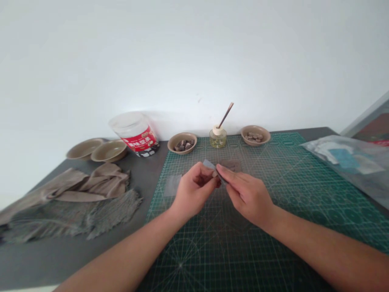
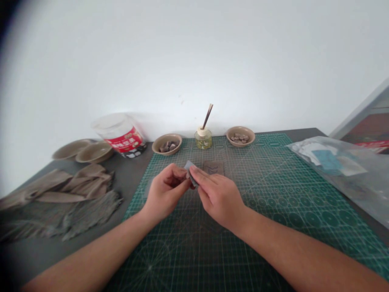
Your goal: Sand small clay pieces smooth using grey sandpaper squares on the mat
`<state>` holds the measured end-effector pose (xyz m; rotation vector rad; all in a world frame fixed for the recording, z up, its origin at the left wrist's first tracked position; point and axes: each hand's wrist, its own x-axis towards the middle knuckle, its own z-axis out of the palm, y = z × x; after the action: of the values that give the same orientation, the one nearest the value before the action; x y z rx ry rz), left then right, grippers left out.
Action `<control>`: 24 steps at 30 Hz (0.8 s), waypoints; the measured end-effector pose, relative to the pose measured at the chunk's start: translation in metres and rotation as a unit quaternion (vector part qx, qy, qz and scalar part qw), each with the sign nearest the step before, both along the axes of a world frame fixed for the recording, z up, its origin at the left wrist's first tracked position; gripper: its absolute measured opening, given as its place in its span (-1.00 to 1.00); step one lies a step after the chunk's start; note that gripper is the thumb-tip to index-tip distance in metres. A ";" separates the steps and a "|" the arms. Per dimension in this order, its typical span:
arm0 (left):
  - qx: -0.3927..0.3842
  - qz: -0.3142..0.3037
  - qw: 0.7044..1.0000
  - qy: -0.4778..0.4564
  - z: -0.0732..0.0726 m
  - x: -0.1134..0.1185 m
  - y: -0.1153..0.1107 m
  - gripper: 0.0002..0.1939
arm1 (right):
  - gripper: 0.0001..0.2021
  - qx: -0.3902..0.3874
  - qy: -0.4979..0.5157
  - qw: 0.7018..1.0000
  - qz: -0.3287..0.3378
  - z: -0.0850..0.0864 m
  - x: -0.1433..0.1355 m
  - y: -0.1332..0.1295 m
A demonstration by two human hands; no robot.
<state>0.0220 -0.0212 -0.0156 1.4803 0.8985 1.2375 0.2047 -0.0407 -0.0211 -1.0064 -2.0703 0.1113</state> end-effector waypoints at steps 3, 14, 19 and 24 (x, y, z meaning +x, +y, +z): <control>-0.004 -0.005 1.000 -0.009 0.002 0.000 0.000 -0.78 | -0.54 -0.020 -0.009 0.999 -0.026 -0.001 0.003 0.004; -0.042 -0.013 0.999 -0.015 0.003 0.002 0.002 -0.75 | -0.53 0.011 -0.011 1.000 -0.011 0.002 0.002 0.002; -0.033 0.003 0.999 -0.014 0.005 -0.002 0.003 -0.78 | -0.60 -0.030 0.053 0.998 -0.035 0.005 0.006 0.005; -0.018 -0.013 0.998 -0.066 0.002 -0.010 0.011 -0.84 | -0.74 -0.163 0.195 0.966 -0.040 0.005 0.010 0.009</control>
<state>0.0125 -0.0100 -0.0133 1.3600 0.8077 1.2782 0.2142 -0.0316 -0.0163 -1.1552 -1.6780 0.5780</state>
